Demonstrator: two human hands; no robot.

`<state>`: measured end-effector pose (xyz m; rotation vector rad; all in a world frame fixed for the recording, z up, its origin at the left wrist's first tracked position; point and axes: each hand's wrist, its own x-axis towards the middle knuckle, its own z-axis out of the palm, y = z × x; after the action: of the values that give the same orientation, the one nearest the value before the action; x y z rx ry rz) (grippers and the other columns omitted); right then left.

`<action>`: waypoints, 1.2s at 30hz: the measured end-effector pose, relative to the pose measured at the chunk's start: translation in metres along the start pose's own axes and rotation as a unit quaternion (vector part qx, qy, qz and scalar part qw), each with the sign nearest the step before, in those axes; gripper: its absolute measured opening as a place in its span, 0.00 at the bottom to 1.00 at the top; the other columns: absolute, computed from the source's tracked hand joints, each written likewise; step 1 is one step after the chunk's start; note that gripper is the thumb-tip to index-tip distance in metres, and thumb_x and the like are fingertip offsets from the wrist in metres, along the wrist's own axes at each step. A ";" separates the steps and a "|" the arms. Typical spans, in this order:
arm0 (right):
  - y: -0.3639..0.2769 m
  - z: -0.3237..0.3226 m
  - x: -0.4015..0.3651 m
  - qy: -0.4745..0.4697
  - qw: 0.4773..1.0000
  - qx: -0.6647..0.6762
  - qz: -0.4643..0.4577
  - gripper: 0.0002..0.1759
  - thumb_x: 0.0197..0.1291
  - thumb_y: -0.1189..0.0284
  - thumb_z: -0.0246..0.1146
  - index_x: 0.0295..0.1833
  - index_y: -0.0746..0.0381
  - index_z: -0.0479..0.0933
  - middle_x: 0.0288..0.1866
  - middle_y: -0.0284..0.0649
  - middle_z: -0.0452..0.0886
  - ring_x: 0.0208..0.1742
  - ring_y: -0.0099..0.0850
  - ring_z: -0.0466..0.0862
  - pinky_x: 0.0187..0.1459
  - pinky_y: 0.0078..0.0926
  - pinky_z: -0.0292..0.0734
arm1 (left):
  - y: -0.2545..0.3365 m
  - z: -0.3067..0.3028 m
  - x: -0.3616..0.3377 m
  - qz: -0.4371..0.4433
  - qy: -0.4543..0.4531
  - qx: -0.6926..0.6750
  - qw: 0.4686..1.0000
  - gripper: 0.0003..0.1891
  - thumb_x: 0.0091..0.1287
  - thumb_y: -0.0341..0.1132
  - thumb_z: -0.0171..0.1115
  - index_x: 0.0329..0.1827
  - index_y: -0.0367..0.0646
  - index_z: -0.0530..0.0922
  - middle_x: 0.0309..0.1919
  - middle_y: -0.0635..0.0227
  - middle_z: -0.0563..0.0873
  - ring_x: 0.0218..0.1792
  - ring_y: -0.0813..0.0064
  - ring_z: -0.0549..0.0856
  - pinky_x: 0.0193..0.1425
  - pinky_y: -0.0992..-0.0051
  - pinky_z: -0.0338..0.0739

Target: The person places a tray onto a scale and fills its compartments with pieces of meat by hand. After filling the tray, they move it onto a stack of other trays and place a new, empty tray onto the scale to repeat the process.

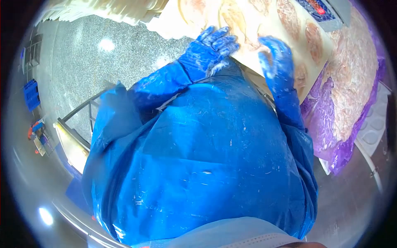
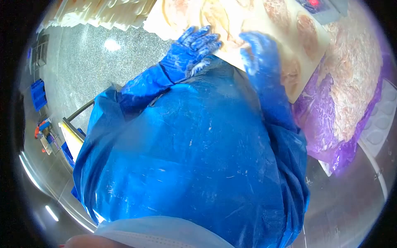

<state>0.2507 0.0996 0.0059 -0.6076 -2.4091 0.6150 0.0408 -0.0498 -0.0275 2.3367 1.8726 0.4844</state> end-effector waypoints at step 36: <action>-0.039 0.050 -0.001 -0.141 0.984 -0.104 0.044 0.19 0.59 0.69 0.67 0.56 0.56 0.82 0.60 0.42 0.82 0.66 0.45 0.76 0.70 0.46 0.67 | -0.066 -0.022 0.011 0.005 0.009 0.049 0.999 0.30 0.68 0.38 0.51 0.75 0.46 0.69 0.76 0.60 0.69 0.78 0.58 0.64 0.82 0.47 0.48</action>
<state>0.2098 0.0541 -0.0096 -0.7601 -2.7484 0.5186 -0.0251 -0.0264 -0.0233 2.4113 1.9371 0.4234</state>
